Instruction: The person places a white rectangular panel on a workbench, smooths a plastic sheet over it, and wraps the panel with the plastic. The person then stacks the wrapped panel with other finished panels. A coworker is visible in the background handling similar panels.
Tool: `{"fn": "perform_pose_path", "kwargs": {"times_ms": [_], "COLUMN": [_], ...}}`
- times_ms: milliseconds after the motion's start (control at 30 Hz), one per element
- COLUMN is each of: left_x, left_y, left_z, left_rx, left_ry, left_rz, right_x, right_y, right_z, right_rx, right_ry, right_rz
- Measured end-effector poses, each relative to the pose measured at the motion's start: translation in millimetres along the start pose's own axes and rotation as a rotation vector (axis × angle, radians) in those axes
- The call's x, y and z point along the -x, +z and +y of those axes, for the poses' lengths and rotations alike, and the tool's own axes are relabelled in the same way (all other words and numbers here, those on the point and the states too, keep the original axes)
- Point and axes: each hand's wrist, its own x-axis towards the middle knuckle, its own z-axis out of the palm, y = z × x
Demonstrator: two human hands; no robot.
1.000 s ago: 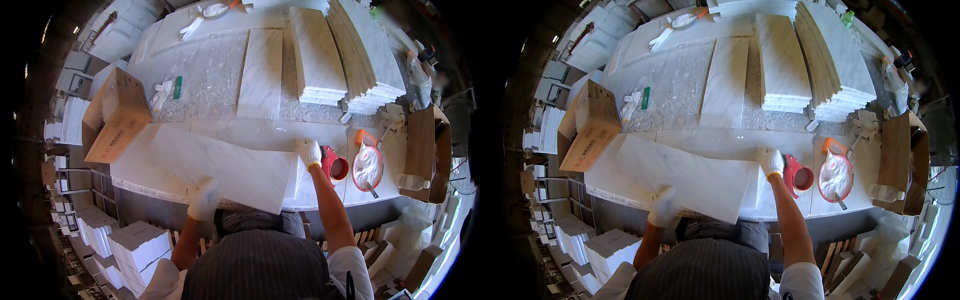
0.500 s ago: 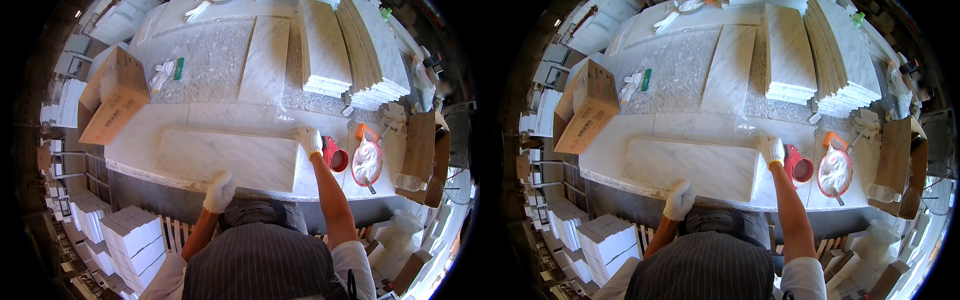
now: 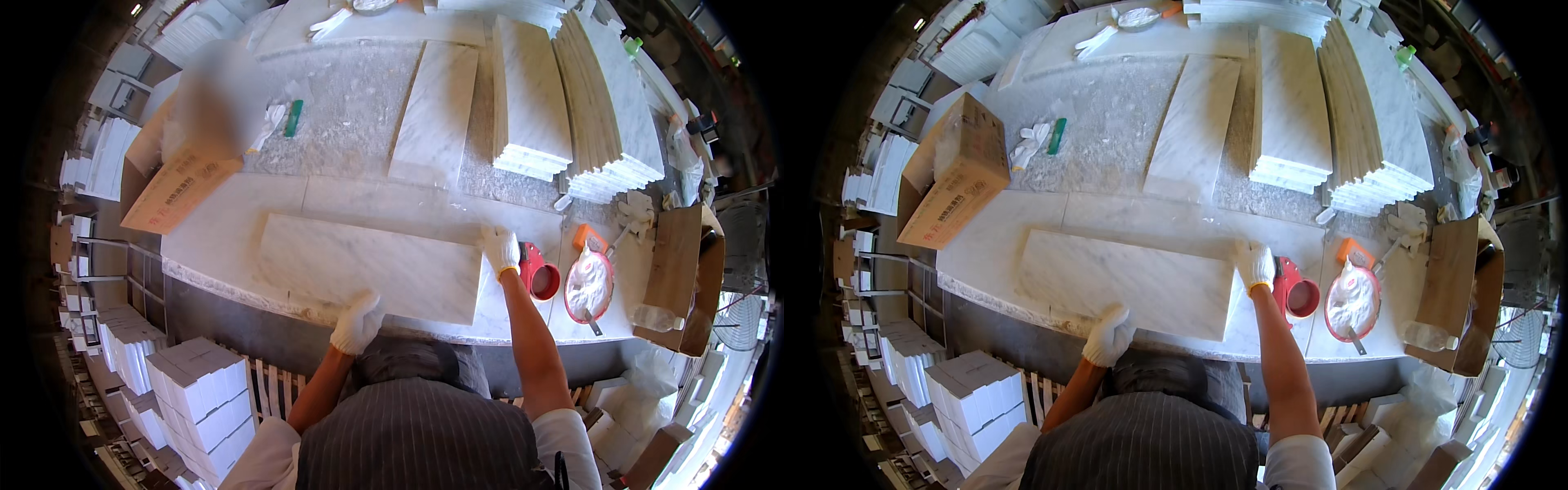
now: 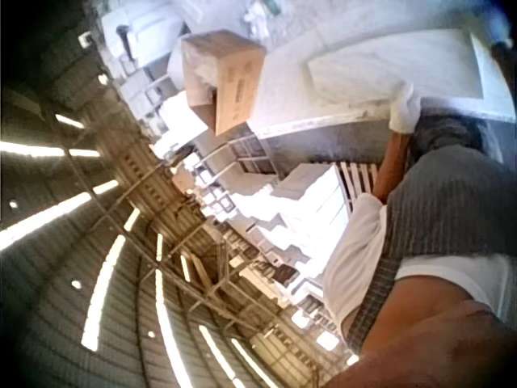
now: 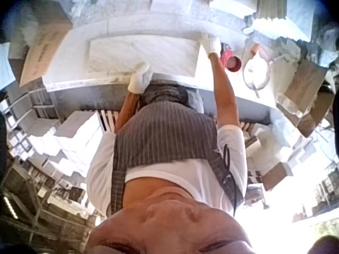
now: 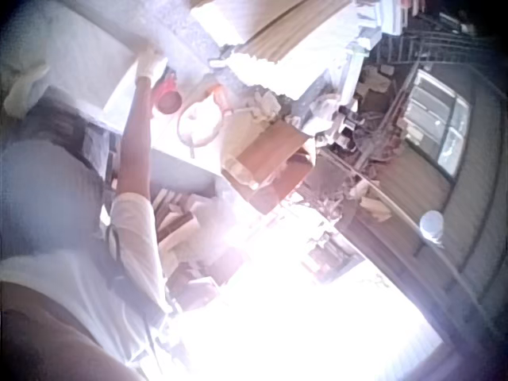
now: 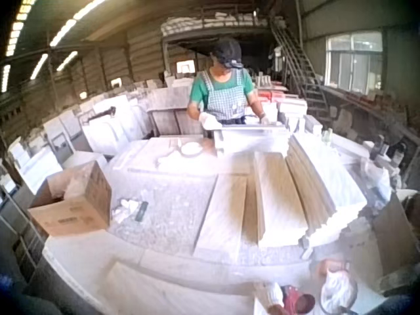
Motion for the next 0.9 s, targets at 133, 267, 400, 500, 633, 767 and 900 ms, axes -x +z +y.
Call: {"fn": "perform_pose_path", "kwargs": {"times_ms": [133, 267, 400, 500, 633, 767, 900], "left_x": [-4, 10, 11, 1, 28, 3, -9], "left_y": [-7, 29, 33, -37, 20, -21, -56], "left_z": [-1, 19, 42, 35, 74, 107, 164], "left_rx": [-0.017, -0.203, -0.551, -0.602, -0.895, -1.483, -1.978], "left_ry": [0.011, -0.152, -0.480, -0.489, -0.411, 0.532, 1.343], "left_rz": [-0.046, 0.101, 0.191, 0.093, 0.025, 0.465, 0.908], "right_x": [-1, -7, -8, -5, -12, -23, -29], "right_y": [2, 5, 4, 9, 11, 24, 29], "right_z": [-1, 11, 12, 7, 27, 60, 54], "right_rx": [-0.024, -0.065, -0.114, -0.094, 0.276, -0.076, -0.123], "right_ry": [0.003, 0.025, 0.016, 0.008, -0.429, -0.201, -0.108], "right_rz": [-0.028, -0.034, -0.040, -0.061, -0.057, -0.117, -0.076]}}
